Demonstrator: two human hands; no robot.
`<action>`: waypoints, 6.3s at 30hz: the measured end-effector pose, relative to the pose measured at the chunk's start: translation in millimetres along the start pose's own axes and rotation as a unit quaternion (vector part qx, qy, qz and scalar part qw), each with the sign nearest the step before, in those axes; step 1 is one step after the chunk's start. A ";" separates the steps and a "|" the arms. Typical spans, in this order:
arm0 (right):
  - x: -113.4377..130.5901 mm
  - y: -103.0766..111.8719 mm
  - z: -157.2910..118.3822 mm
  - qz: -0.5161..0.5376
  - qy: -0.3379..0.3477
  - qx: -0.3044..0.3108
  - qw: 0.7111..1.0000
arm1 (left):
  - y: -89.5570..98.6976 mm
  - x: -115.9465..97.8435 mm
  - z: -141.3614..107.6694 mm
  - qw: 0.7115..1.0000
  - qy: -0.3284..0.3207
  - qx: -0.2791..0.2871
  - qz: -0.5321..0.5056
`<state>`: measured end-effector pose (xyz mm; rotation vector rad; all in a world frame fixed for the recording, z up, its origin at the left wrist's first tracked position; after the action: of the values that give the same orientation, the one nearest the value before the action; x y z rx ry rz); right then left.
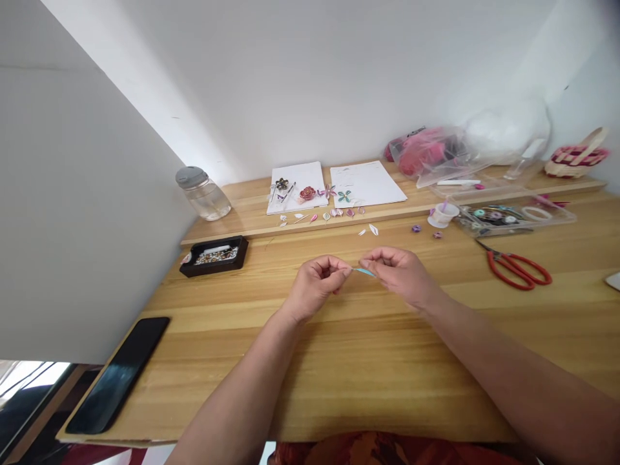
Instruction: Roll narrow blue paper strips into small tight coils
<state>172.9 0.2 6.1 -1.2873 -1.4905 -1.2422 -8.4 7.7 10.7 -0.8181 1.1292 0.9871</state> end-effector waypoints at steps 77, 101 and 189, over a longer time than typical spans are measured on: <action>20.4 3.3 -19.4 -0.089 0.170 -0.111 0.975 | 0.1 1.4 1.2 0.997 -0.015 0.012 0.069; -1.6 -29.9 -28.6 -0.070 0.086 0.009 0.994 | 6.5 2.7 4.0 0.994 -0.019 -0.112 0.002; 4.3 0.2 -0.2 0.061 -0.005 0.037 0.997 | -1.9 -2.6 -1.9 0.999 -0.002 0.045 -0.003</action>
<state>172.3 0.9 10.3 -1.3156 -1.4305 -1.0932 -7.6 4.8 12.8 -0.7456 1.1582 0.9258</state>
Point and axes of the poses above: each hand's wrist, its own z-axis towards the middle knuckle, its own y-axis out of the back of the hand, x = y × z, the point moved 2 cm from there along z, towards the middle knuckle, and after that the axes turned 13 degrees about -y, right-handed, at the moved point
